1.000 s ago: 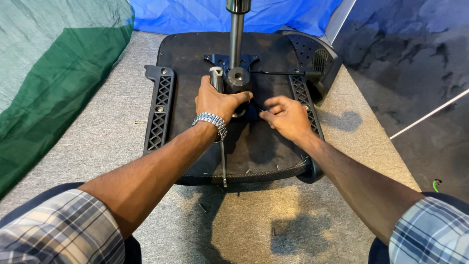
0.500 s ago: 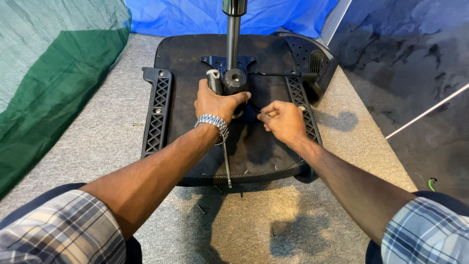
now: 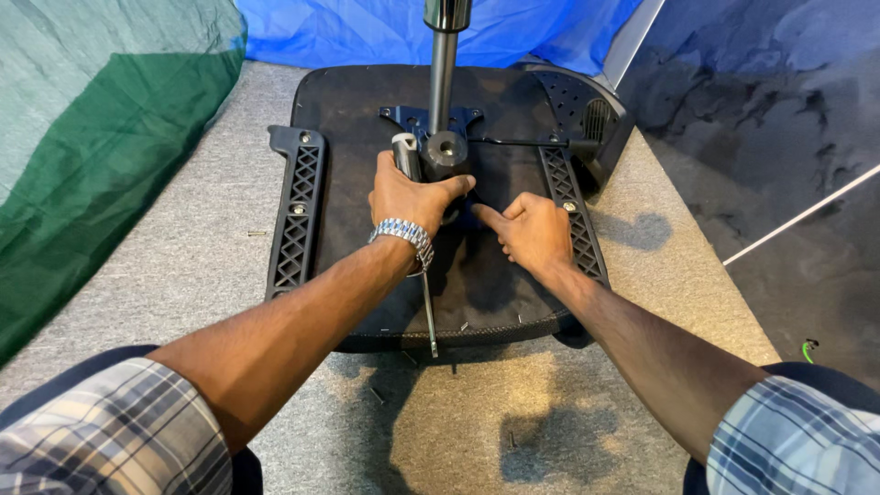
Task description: The person assembles an office chair by attaching the seat to the base and gas lift. They use a screwdriver to tighten screws on the underside of the seat, then align and secure the central mounting plate to the gas lift.
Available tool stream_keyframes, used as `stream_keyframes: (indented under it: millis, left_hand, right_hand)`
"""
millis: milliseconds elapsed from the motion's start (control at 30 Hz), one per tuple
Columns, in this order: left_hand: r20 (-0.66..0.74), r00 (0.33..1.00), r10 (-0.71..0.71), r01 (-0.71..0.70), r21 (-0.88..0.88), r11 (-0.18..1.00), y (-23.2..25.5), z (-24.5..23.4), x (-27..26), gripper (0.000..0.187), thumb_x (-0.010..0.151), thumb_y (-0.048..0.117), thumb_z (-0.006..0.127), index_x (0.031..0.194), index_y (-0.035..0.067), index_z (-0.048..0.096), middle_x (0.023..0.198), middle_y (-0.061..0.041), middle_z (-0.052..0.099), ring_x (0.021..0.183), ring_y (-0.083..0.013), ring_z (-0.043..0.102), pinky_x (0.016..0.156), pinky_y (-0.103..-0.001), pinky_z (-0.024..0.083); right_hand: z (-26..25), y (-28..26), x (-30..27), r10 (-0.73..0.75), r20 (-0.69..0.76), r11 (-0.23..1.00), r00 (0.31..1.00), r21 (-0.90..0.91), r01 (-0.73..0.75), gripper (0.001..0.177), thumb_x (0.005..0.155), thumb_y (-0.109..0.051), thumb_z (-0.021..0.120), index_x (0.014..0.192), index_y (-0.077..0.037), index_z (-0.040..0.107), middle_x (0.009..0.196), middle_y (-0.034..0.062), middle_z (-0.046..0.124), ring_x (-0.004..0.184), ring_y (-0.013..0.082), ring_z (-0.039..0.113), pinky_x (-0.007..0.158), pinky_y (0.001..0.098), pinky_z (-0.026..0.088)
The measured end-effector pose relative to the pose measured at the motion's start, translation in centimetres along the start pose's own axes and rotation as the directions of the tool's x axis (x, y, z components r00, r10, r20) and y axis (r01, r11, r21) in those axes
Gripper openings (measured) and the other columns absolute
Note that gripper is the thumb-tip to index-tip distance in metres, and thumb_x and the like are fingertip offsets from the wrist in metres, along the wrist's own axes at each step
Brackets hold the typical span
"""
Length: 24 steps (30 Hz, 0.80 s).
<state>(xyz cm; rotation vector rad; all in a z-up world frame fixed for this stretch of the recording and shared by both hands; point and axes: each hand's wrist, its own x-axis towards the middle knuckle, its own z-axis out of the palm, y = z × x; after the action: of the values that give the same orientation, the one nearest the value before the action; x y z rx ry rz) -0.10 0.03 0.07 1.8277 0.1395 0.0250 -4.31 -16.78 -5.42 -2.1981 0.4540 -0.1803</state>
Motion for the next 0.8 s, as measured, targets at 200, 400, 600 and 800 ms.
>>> stream_keyframes:
  millis: [200, 400, 600, 800]
  left_hand:
    - [-0.023, 1.0, -0.015, 0.015, 0.038, 0.999, 0.1, 0.0, 0.0, 0.068, 0.055, 0.031, 0.098, 0.106, 0.007, 0.059, 0.093, -0.012, 0.076, 0.081, -0.0229, 0.077, 0.071, -0.037, 0.064]
    - [-0.043, 0.999, 0.023, -0.021, 0.031, 0.999, 0.0, -0.1, 0.0, 0.068, 0.053, 0.033, 0.097, 0.105, 0.009, 0.059, 0.094, -0.011, 0.077, 0.081, -0.0224, 0.077, 0.075, -0.037, 0.062]
    - [-0.062, 0.998, 0.032, -0.026, 0.091, 0.996, -0.2, 0.1, 0.0, 0.067, 0.055, 0.034, 0.099, 0.103, 0.008, 0.06, 0.093, -0.013, 0.077, 0.082, -0.024, 0.075, 0.078, -0.038, 0.059]
    - [-0.044, 0.999, 0.019, -0.017, 0.052, 0.999, 0.1, 0.0, -0.2, 0.069, 0.054, 0.033, 0.098, 0.105, 0.007, 0.058, 0.092, -0.012, 0.076, 0.08, -0.022, 0.077, 0.072, -0.035, 0.063]
  right_hand:
    - [0.7, 0.0, -0.2, -0.12, -0.025, 0.98, 0.993, 0.154, 0.122, 0.023, 0.086, -0.026, 0.078, 0.09, -0.005, 0.069, 0.065, 0.0012, 0.071, 0.054, 0.0084, 0.068, 0.047, 0.0241, 0.056]
    - [0.3, -1.0, -0.5, 0.039, -0.016, 0.999, 0.999, -0.031, -0.039, 0.039, 0.09, -0.033, 0.084, 0.104, -0.003, 0.062, 0.069, 0.0069, 0.069, 0.054, 0.0132, 0.067, 0.049, 0.0274, 0.055]
    - [0.1, -0.4, -0.9, -0.043, -0.002, 0.998, 0.999, 0.037, 0.043, 0.034, 0.092, -0.031, 0.076, 0.093, 0.003, 0.07, 0.068, 0.0087, 0.072, 0.053, 0.0125, 0.067, 0.05, 0.0275, 0.056]
    - [0.0, -0.2, -0.8, -0.217, -0.066, 0.976, 0.974, -0.03, 0.216, 0.028, 0.084, -0.024, 0.079, 0.103, -0.006, 0.069, 0.067, 0.0037, 0.072, 0.051, 0.0093, 0.065, 0.047, 0.0262, 0.052]
